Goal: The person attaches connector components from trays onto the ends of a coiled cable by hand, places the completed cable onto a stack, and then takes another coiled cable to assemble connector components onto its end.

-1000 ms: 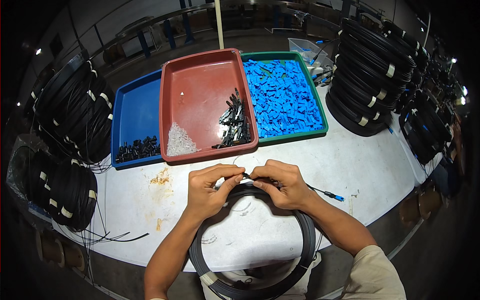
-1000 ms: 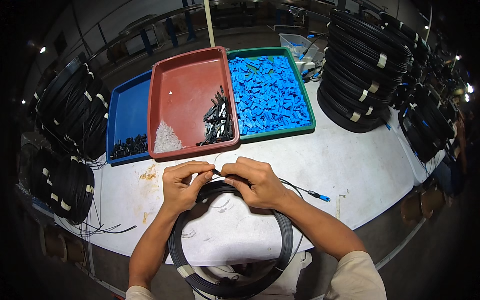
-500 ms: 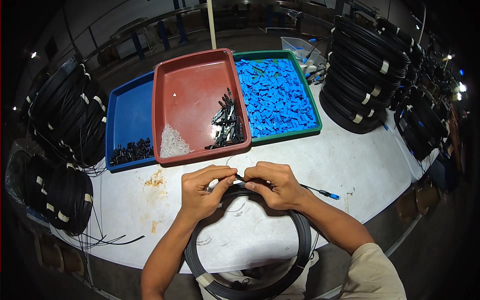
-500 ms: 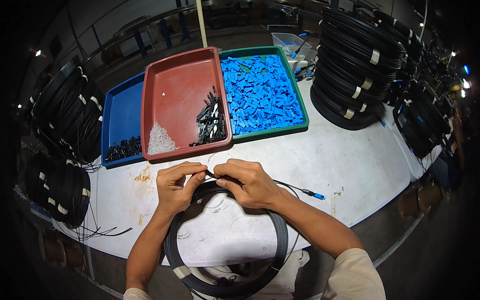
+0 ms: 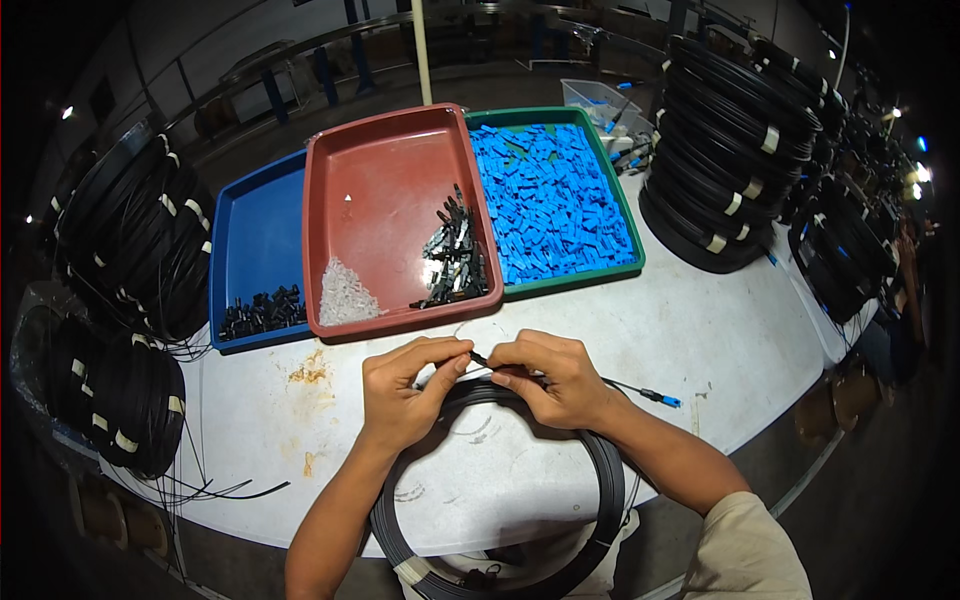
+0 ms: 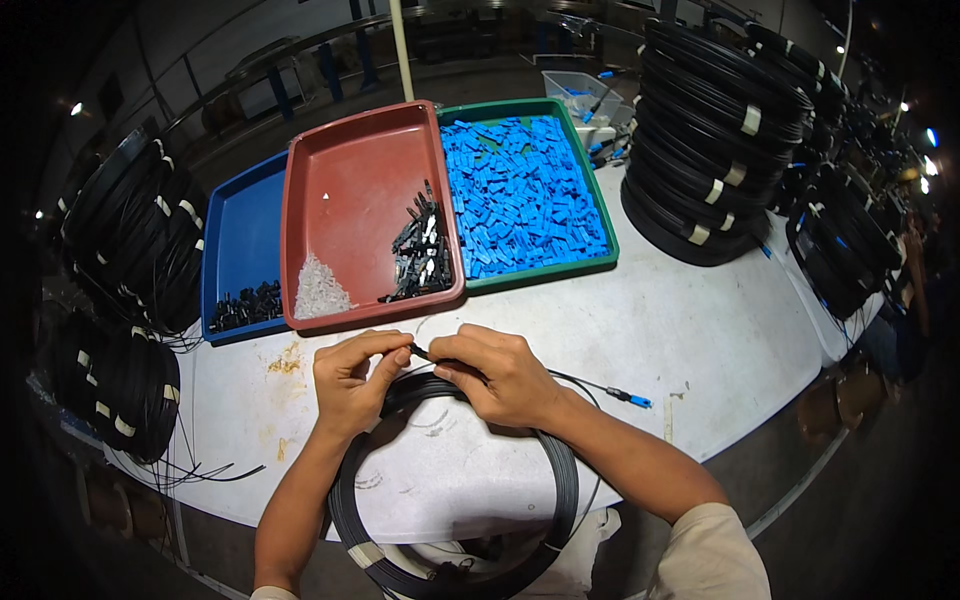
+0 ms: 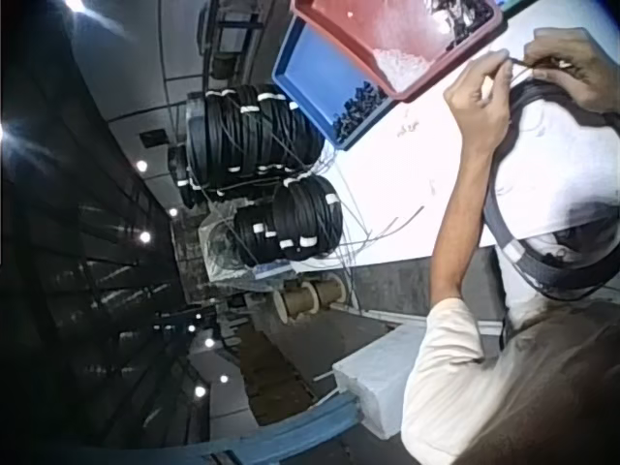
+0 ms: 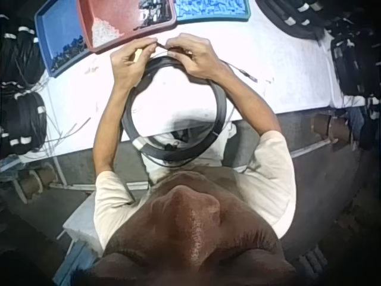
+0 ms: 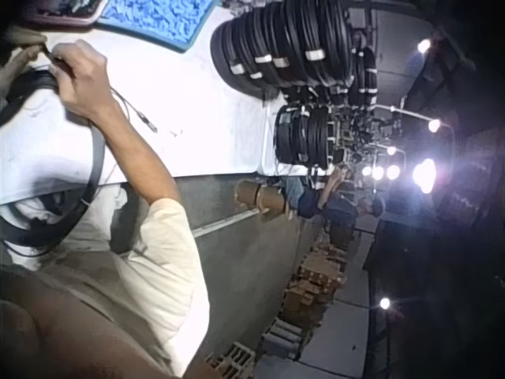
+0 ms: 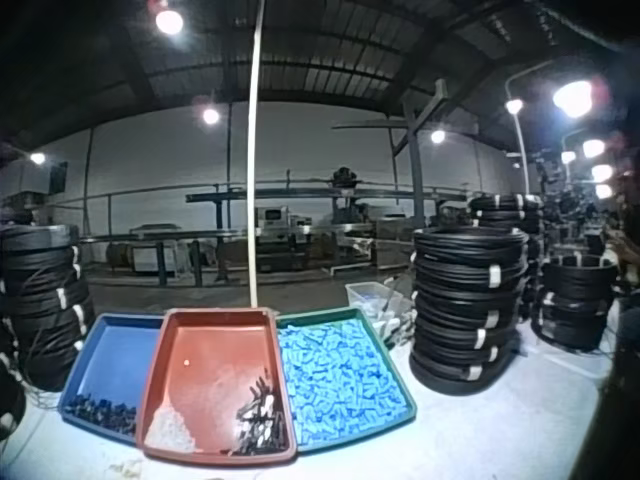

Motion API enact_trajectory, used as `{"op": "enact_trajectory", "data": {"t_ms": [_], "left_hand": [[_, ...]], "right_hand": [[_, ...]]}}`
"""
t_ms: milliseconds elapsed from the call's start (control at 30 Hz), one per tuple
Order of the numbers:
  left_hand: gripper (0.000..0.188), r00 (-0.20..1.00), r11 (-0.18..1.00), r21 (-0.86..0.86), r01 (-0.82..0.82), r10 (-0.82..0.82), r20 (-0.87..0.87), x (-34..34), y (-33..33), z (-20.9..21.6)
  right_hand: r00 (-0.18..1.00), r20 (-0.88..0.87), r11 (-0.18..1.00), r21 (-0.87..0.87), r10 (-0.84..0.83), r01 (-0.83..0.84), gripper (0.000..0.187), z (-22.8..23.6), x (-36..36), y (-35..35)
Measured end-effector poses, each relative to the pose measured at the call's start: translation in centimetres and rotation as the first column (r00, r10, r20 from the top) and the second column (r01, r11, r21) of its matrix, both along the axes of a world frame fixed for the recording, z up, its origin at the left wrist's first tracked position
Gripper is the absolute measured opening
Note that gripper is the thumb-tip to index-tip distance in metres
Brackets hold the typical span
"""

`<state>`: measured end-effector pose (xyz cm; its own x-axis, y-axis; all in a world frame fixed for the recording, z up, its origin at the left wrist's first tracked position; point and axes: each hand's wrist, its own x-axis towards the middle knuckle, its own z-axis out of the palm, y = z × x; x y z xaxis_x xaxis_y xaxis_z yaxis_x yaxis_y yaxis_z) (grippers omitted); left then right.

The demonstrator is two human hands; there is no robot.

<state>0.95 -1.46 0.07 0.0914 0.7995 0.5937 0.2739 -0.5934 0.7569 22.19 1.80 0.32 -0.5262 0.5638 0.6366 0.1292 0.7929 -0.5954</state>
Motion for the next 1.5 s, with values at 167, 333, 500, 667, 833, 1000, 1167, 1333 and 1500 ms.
{"op": "enact_trajectory", "data": {"t_ms": [167,333,500,667,833,1000,1167,1333,1500], "left_hand": [[0.016,1.000,1.000,-0.008,0.006,-0.006,-0.010,0.2,0.0,0.3],[0.015,0.999,0.999,-0.037,-0.031,0.031,0.009,0.1,0.1,0.2],[0.020,0.999,0.998,-0.040,-0.039,0.039,0.000,0.1,0.5,-0.5],[0.039,0.979,0.966,-0.256,-0.042,0.092,0.184,-0.2,0.0,0.2],[0.026,0.990,0.992,-0.101,-0.081,0.092,0.104,-0.4,0.5,-0.8],[0.017,0.986,0.993,0.033,-0.114,0.117,-0.121,-0.7,0.1,0.3],[0.026,0.991,0.993,-0.022,-0.115,0.113,-0.066,-0.4,-0.1,0.0],[0.056,0.994,0.998,-0.064,0.007,0.000,0.109,-0.3,0.0,-0.5],[0.062,0.991,0.995,-0.084,0.056,-0.046,0.125,-0.5,0.2,-0.6]], "right_hand": [[0.999,-0.054,0.999,-0.042,-0.004,0.002,0.021,0.0,0.0,-0.2],[1.000,-0.013,1.000,-0.021,-0.003,0.002,0.024,0.0,0.0,0.1],[0.998,-0.044,0.999,0.002,-0.050,0.050,0.026,-0.2,0.2,0.1],[0.966,-0.125,0.971,-0.107,-0.228,0.216,0.025,0.6,-0.2,-0.6],[0.940,-0.107,0.945,-0.082,-0.324,0.316,0.015,-0.4,0.3,0.6],[0.933,-0.110,0.936,-0.121,-0.342,0.329,0.017,-0.3,0.2,0.8],[0.946,-0.093,0.949,-0.094,-0.309,0.301,0.017,-0.4,0.3,0.6],[0.948,-0.111,0.954,-0.073,-0.299,0.292,0.018,-0.4,0.3,0.4],[0.958,-0.123,0.965,-0.049,-0.260,0.256,0.021,-0.4,0.2,0.5]]}}
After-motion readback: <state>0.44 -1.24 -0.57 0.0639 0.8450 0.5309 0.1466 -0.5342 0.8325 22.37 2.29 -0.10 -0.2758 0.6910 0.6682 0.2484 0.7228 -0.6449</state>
